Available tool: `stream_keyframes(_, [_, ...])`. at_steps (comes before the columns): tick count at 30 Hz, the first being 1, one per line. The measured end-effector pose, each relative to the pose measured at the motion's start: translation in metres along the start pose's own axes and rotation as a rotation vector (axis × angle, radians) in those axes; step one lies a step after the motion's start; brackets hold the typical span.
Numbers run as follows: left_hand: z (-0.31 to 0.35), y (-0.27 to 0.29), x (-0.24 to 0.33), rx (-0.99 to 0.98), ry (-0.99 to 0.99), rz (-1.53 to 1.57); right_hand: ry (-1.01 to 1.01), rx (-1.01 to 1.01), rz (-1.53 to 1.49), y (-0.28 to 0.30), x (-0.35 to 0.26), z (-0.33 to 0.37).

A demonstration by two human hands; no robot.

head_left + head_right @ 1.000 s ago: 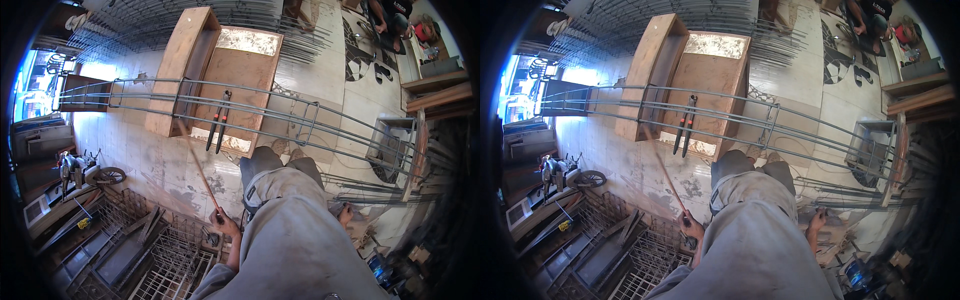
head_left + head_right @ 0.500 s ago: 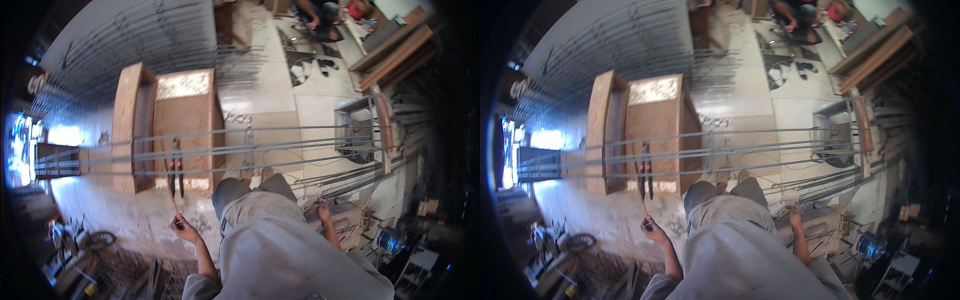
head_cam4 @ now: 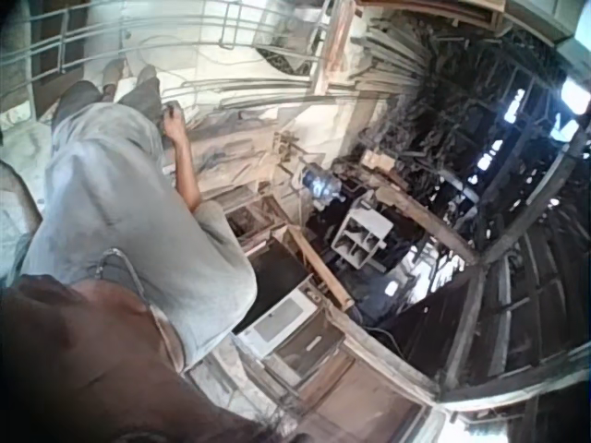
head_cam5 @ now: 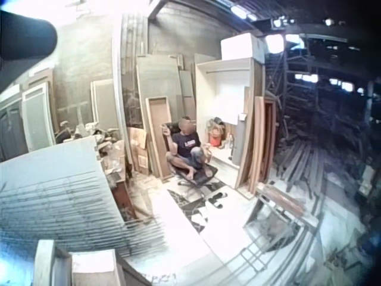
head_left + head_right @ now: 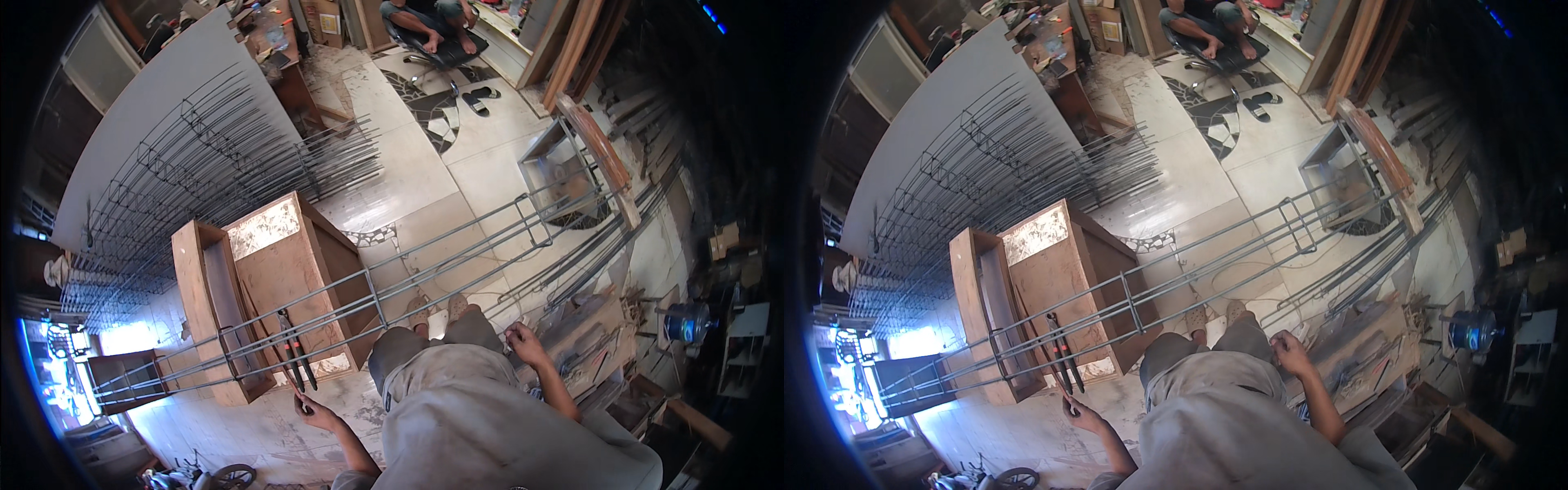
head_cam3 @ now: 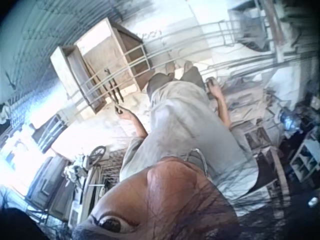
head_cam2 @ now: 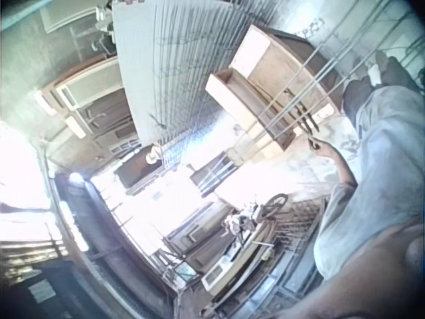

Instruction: The person assembles a metal grid by hand, twisting wire around intersecting metal rods and cutting the wire with a pair of pliers.

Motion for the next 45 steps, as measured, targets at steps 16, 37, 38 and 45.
stream_keyframes(16, [0.118, 0.039, 0.143, -0.612, -0.404, 0.098, 0.081, 0.192, -0.634, 0.046, -0.063, 0.01])
stream_keyframes(37, [0.285, -0.089, 0.488, -0.996, -1.088, 0.035, 0.121, -0.179, -1.066, 0.066, -0.118, -0.075])
stream_keyframes(38, [0.286, -0.093, 0.488, -1.006, -1.076, -0.004, 0.107, -0.208, -1.104, 0.063, -0.119, -0.077])
stream_keyframes(45, [0.297, -0.118, 0.492, -1.32, -0.961, 0.018, 0.096, -0.192, -1.079, 0.066, -0.131, -0.079])
Point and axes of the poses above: each hand's wrist, its own z-axis away from the middle knuckle, its own y-axis out of the back of the hand, x = y × z, the point moved 2 cm from there along -z, towards the middle knuckle, and after that the axes turned 10 degrees about -z, right-handed, at the moved point
